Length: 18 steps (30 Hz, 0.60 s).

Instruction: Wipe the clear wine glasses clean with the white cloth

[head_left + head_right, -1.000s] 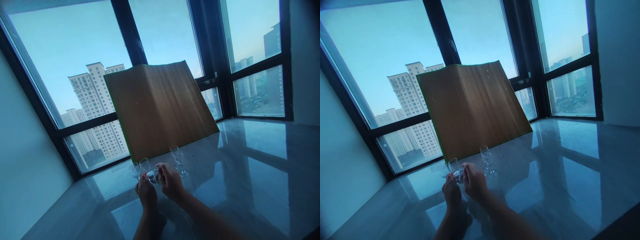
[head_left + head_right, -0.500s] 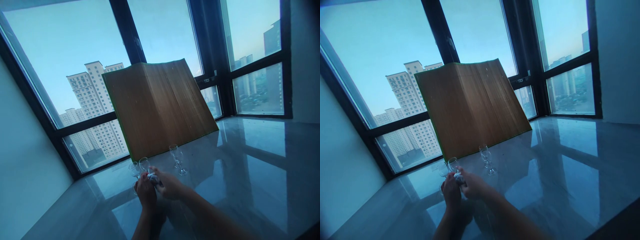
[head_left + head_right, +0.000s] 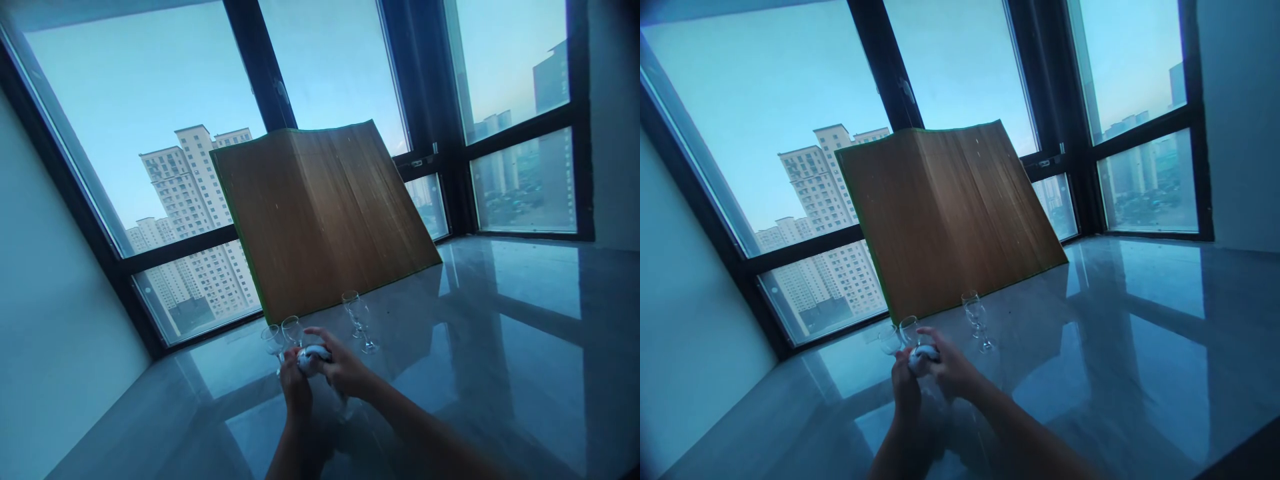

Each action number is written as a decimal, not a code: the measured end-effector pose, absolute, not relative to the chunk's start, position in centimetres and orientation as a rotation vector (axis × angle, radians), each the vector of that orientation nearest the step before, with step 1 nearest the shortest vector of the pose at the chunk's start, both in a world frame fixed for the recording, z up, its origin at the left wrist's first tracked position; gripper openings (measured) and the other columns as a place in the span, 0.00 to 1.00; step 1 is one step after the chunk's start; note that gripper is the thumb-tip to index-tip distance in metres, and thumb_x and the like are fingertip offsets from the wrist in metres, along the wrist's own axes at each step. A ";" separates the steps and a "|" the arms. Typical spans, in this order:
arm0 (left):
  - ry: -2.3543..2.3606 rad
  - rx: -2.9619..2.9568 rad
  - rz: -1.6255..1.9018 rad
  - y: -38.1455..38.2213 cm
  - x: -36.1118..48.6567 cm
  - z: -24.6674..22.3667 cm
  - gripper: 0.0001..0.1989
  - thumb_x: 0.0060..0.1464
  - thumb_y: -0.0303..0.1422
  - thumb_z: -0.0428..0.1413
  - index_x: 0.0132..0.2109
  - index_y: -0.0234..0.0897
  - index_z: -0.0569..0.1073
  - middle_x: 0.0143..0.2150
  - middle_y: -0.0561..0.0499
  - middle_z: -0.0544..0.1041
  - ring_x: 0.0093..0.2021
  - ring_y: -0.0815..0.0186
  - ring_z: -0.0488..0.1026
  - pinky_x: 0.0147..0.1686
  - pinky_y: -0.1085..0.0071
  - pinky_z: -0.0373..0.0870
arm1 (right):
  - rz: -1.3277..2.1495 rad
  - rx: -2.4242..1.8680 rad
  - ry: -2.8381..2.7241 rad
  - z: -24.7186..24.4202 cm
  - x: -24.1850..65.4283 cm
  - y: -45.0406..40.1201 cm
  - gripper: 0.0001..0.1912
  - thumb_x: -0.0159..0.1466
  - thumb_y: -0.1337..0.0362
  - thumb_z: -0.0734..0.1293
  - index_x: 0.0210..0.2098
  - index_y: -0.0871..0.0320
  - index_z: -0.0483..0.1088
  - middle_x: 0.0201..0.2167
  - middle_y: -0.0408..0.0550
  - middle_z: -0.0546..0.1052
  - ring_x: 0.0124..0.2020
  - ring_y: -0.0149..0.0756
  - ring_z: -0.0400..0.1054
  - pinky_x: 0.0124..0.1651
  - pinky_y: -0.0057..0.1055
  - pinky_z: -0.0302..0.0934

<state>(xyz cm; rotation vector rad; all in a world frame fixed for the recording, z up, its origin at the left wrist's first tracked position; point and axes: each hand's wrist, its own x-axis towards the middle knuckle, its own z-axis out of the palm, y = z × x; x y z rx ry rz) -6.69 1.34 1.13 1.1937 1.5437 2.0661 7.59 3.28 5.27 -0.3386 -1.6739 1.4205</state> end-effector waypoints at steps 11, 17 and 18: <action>1.377 0.733 2.100 2.6 -7.7 1.7 0.30 0.58 0.58 0.43 0.28 0.38 0.73 0.22 0.50 0.72 0.23 0.64 0.67 0.29 0.66 0.66 | 1.067 -0.586 -1.375 6.3 8.2 4.1 0.25 0.65 0.56 0.63 0.60 0.57 0.63 0.29 0.41 0.71 0.26 0.33 0.66 0.30 0.29 0.64; 1.169 0.383 1.998 3.0 -8.4 2.0 0.29 0.62 0.57 0.41 0.29 0.40 0.71 0.21 0.50 0.70 0.21 0.65 0.68 0.27 0.67 0.68 | 0.773 -0.660 -1.731 4.7 7.5 4.0 0.27 0.66 0.65 0.61 0.65 0.56 0.60 0.33 0.43 0.76 0.32 0.35 0.69 0.40 0.31 0.63; 1.174 0.366 1.974 3.0 -8.4 2.0 0.29 0.62 0.57 0.41 0.28 0.40 0.71 0.21 0.50 0.70 0.21 0.64 0.69 0.27 0.66 0.68 | 0.788 -0.661 -1.801 4.4 7.4 3.9 0.30 0.65 0.67 0.62 0.66 0.56 0.58 0.33 0.44 0.77 0.32 0.35 0.69 0.40 0.31 0.63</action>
